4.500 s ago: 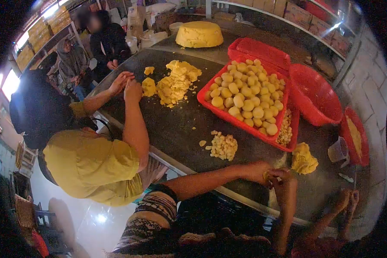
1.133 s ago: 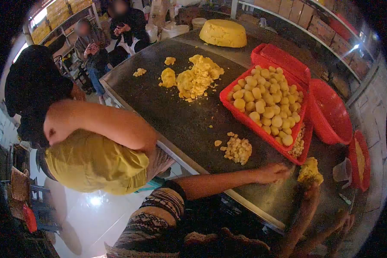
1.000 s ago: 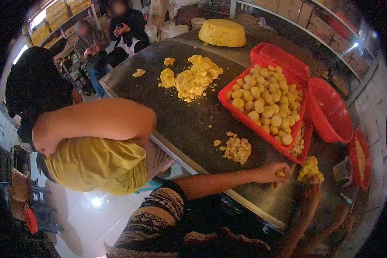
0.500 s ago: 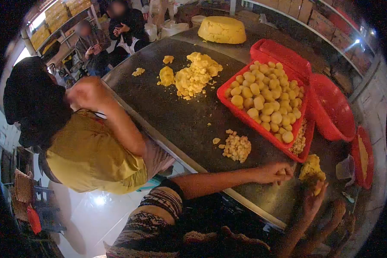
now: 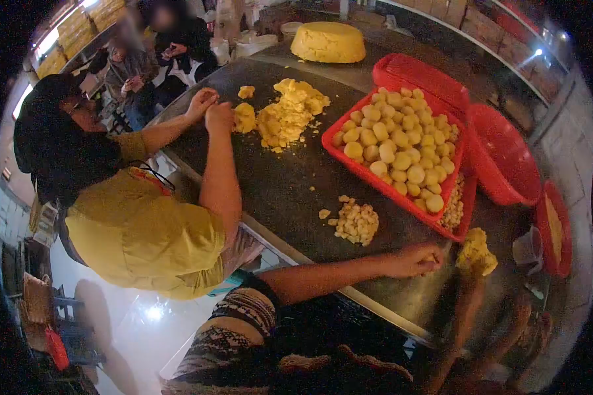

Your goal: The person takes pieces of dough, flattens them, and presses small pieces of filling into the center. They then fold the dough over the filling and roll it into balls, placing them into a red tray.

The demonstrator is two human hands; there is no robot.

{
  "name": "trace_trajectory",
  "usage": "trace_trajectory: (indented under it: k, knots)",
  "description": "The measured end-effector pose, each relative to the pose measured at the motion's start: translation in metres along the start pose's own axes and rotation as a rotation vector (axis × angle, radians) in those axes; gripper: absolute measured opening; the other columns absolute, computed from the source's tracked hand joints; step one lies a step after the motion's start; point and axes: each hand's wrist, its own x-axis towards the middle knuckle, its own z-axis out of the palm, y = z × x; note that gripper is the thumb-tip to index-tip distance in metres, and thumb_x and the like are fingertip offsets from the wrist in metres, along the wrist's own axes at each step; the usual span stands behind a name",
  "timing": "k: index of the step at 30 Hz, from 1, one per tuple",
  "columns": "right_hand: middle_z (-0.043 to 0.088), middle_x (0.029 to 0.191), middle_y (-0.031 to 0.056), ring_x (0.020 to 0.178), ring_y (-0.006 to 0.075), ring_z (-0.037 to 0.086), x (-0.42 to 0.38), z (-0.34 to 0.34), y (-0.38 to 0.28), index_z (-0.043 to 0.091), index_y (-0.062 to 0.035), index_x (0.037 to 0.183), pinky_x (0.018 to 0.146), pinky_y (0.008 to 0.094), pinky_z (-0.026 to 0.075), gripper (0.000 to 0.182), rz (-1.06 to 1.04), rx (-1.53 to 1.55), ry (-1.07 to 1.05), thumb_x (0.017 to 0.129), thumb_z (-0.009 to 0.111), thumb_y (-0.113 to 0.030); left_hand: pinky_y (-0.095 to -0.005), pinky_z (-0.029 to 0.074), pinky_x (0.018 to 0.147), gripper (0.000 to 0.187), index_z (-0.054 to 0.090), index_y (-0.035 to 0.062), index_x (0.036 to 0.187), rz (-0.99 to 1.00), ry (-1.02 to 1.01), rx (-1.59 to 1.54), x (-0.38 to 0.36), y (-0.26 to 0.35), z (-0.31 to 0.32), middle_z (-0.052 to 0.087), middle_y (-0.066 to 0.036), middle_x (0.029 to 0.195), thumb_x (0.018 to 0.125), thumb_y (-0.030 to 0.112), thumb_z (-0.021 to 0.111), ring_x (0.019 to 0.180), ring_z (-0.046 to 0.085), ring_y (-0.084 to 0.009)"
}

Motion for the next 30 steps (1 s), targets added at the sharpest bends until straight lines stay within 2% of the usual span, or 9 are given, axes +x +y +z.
trace_trajectory:
  k: [2,5,11,14,19,22,24,27,30]
  knots:
    - [0.06,0.098,0.0202,0.089,0.0331,0.058,0.001,-0.005,-0.013,0.062,-0.0008,0.097,0.073,0.0445,0.046,0.021,0.24,0.078,-0.114,0.084,0.05,-0.013,-0.0348,0.045,0.072,0.022,0.058,0.0047,0.094,-0.518,-0.16,-0.333,0.002,0.025,-0.01,0.056,-0.005,0.082,0.091,0.027,0.055,0.076,0.055,-0.0186]
    - [0.059,0.1,0.0201,0.089,0.0343,0.057,-0.003,0.006,-0.005,0.062,-0.0012,0.096,0.073,0.0434,0.046,0.021,0.119,-0.01,-0.114,0.081,0.052,-0.01,-0.0352,0.044,0.073,0.025,0.06,0.005,0.092,-0.126,-0.071,-0.047,-0.001,0.022,-0.008,0.056,-0.005,0.079,0.091,0.029,0.053,0.076,0.054,-0.0184]
    - [0.06,0.099,0.0195,0.091,0.0367,0.056,-0.007,0.023,0.032,0.062,-0.0013,0.102,0.08,0.0431,0.046,0.023,0.16,0.251,-0.09,0.082,0.053,-0.01,-0.0335,0.045,0.068,0.035,0.062,0.0043,0.088,-0.266,-0.232,-0.048,0.0,0.014,-0.013,0.055,-0.006,0.076,0.095,0.033,0.043,0.072,0.055,-0.0189]
    - [0.059,0.103,0.0208,0.087,0.0335,0.056,-0.021,0.025,0.033,0.054,0.0001,0.118,0.078,0.0395,0.043,0.038,-0.408,-0.258,0.184,0.081,0.047,-0.001,-0.0327,0.045,0.067,0.034,0.062,0.004,0.094,-0.288,-0.157,-0.154,-0.001,0.014,-0.011,0.056,-0.007,0.076,0.096,0.031,0.042,0.072,0.055,-0.02]
    - [0.053,0.124,0.0143,0.112,0.0242,0.051,-0.031,0.001,0.017,0.044,-0.0008,0.131,0.094,0.0367,0.038,0.048,0.03,0.611,-0.011,0.084,0.051,-0.004,-0.0337,0.047,0.071,0.032,0.054,0.0036,0.112,-0.241,-0.148,-0.03,-0.008,0.015,-0.005,0.058,-0.009,0.085,0.096,0.027,0.039,0.076,0.057,-0.0223]
    - [0.05,0.128,0.011,0.112,0.0205,0.05,-0.018,-0.008,0.038,0.044,-0.0029,0.131,0.093,0.0348,0.038,0.043,-0.102,0.448,0.093,0.09,0.05,-0.016,-0.0362,0.048,0.076,0.033,0.049,0.0041,0.12,-0.027,-0.189,0.234,-0.015,0.005,-0.002,0.057,-0.012,0.098,0.094,0.023,0.04,0.084,0.059,-0.0263]
    - [0.051,0.127,0.0105,0.112,0.0162,0.05,-0.006,-0.012,0.04,0.044,-0.0042,0.131,0.092,0.032,0.038,0.043,0.545,1.54,-0.04,0.093,0.048,-0.025,-0.0388,0.047,0.083,0.036,0.047,0.0054,0.123,0.122,-0.406,0.591,-0.015,-0.006,0.001,0.054,-0.014,0.111,0.091,0.021,0.046,0.094,0.057,-0.0308]
    - [0.058,0.106,0.0034,0.088,0.0091,0.054,0.005,-0.01,0.032,0.052,-0.0063,0.118,0.067,0.0226,0.042,0.034,0.476,1.307,-0.033,0.091,0.053,-0.027,-0.0395,0.042,0.093,0.045,0.048,0.0115,0.125,-0.215,-0.551,0.611,-0.02,0.044,-0.013,0.051,-0.012,0.119,0.084,0.028,0.058,0.108,0.051,-0.0322]
    - [0.058,0.084,-0.0035,0.063,0.0027,0.048,0.003,-0.013,0.025,0.059,-0.0072,0.107,0.048,0.0165,0.036,0.026,0.522,1.341,0.025,0.09,0.056,-0.027,-0.0414,0.038,0.099,0.05,0.048,0.0176,0.125,-0.01,-0.499,0.637,-0.041,0.047,-0.019,0.051,-0.009,0.121,0.08,0.034,0.062,0.11,0.05,-0.0312]
